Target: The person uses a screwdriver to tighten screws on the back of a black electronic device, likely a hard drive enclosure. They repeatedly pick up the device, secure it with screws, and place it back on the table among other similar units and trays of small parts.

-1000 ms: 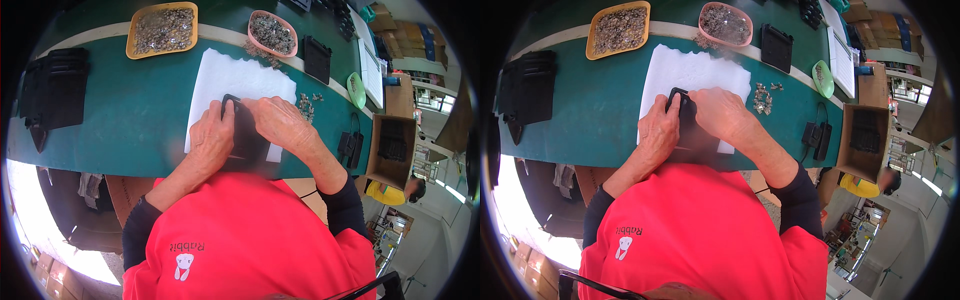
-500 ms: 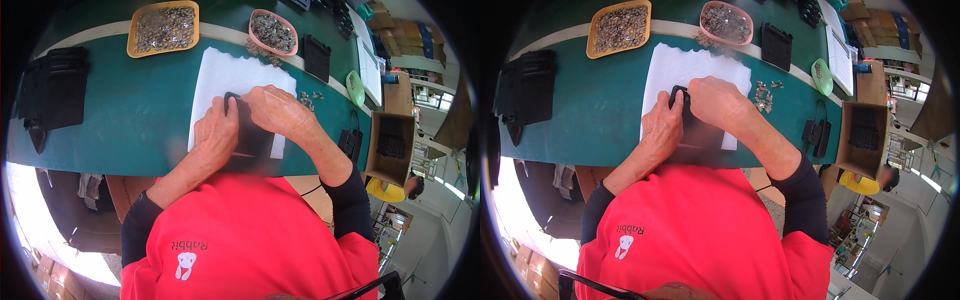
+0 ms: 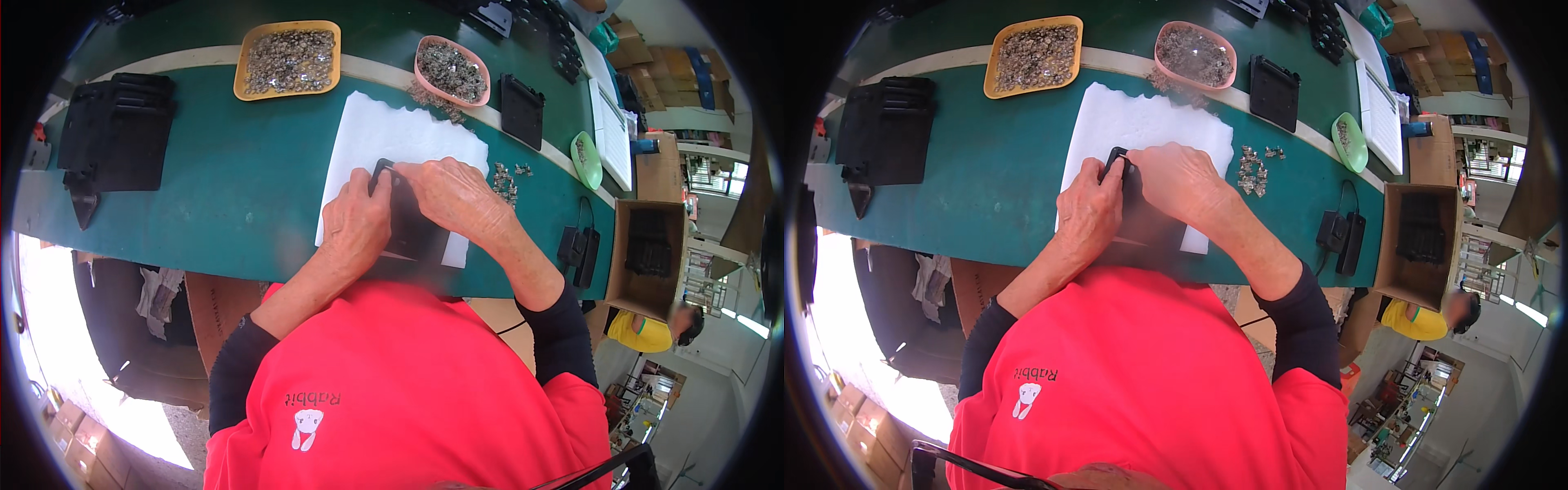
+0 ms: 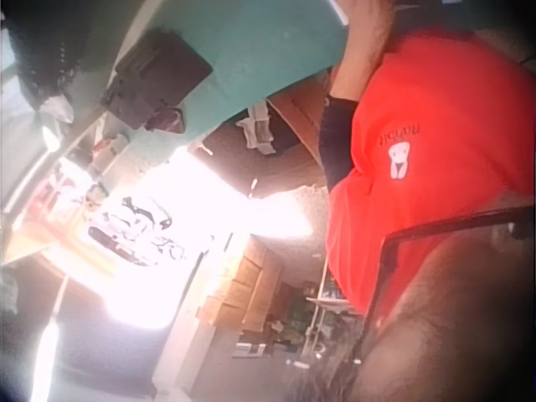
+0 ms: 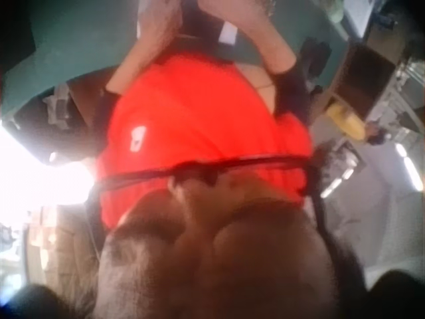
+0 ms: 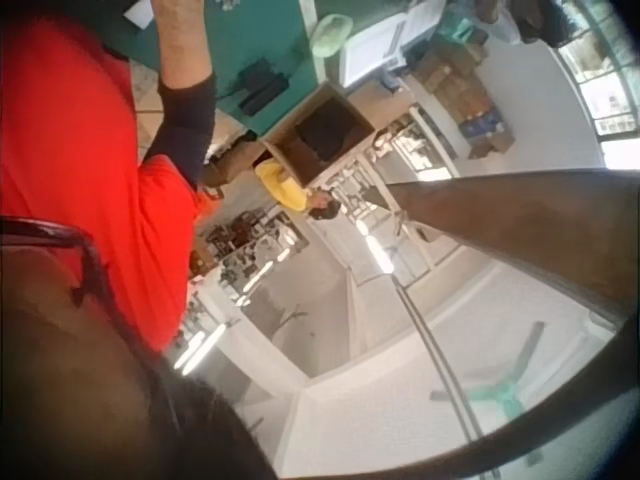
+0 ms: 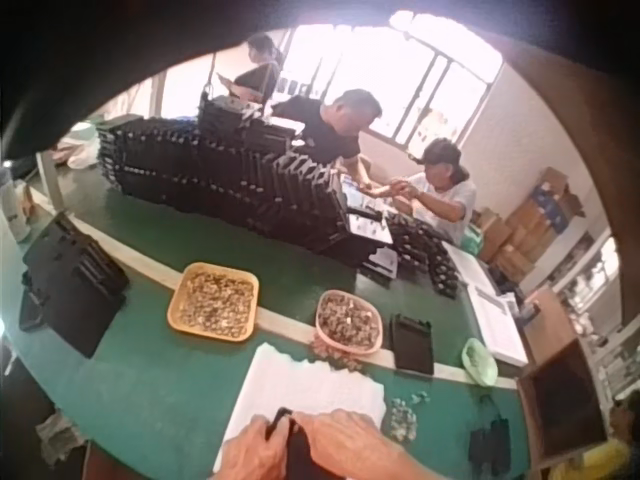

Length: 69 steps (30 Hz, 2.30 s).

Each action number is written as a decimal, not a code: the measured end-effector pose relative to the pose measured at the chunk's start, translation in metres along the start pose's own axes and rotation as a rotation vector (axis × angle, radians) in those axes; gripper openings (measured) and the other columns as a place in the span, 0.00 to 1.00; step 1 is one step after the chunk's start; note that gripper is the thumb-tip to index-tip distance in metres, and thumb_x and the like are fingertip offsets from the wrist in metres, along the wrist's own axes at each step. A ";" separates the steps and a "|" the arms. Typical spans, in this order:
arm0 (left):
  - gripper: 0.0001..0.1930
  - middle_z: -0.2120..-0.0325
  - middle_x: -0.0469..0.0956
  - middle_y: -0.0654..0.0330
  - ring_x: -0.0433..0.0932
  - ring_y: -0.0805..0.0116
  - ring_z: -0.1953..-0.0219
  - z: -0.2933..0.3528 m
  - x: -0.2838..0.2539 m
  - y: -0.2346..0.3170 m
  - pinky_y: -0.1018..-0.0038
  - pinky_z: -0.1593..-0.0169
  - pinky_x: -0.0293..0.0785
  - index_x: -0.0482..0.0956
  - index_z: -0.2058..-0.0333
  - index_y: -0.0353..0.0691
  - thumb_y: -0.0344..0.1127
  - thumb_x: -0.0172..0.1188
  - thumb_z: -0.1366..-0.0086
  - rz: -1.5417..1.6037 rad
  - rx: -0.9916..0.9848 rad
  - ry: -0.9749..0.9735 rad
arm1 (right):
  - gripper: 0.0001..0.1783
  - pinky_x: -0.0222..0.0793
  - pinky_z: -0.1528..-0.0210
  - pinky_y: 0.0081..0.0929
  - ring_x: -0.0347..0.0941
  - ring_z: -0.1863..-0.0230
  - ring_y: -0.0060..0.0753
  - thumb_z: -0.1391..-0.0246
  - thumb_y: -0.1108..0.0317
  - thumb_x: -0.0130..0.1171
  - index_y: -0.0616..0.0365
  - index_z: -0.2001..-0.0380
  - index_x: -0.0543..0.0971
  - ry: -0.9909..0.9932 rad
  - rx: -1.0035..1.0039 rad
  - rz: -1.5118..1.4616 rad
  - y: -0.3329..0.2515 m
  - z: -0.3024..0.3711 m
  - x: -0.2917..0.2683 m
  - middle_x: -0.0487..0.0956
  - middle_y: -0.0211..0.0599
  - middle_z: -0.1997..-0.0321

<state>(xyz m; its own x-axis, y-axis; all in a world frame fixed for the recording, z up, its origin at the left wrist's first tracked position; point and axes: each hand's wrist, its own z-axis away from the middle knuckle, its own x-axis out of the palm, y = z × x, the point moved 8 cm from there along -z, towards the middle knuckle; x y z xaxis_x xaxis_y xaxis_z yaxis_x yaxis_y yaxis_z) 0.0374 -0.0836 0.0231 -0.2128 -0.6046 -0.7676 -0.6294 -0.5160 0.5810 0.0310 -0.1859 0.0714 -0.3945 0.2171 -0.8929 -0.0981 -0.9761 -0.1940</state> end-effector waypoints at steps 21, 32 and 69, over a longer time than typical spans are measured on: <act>0.25 0.64 0.68 0.44 0.78 0.48 0.68 -0.005 0.001 0.004 0.59 0.70 0.77 0.70 0.49 0.28 0.21 0.57 0.48 0.009 0.003 -0.160 | 0.17 0.73 0.59 0.50 0.78 0.62 0.59 0.47 0.74 0.48 0.60 0.54 0.78 -0.006 0.055 0.021 -0.007 -0.001 0.007 0.81 0.54 0.68; 0.13 0.66 0.76 0.55 0.78 0.55 0.63 -0.052 -0.037 0.026 0.61 0.62 0.76 0.79 0.58 0.40 0.26 0.55 0.43 -0.055 0.301 -0.239 | 0.14 0.71 0.70 0.34 0.76 0.76 0.35 0.39 0.64 0.54 0.61 0.57 0.80 0.272 0.097 -0.655 0.081 0.017 0.008 0.76 0.47 0.78; 0.06 0.65 0.77 0.48 0.80 0.46 0.63 -0.162 -0.049 -0.127 0.55 0.60 0.76 0.80 0.68 0.35 0.30 0.56 0.39 -0.415 -0.017 -0.121 | 0.03 0.80 0.69 0.31 0.81 0.68 0.36 0.59 0.74 0.62 0.60 0.76 0.80 0.493 -0.273 0.424 0.050 -0.109 -0.032 0.73 0.38 0.67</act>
<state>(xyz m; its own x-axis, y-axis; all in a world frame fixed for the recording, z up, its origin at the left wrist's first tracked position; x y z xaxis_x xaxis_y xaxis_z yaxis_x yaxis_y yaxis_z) 0.2489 -0.0861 0.0306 -0.0310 -0.2687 -0.9627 -0.6681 -0.7109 0.2199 0.1387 -0.2427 0.0463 0.1179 -0.1503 -0.9816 0.2307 -0.9573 0.1743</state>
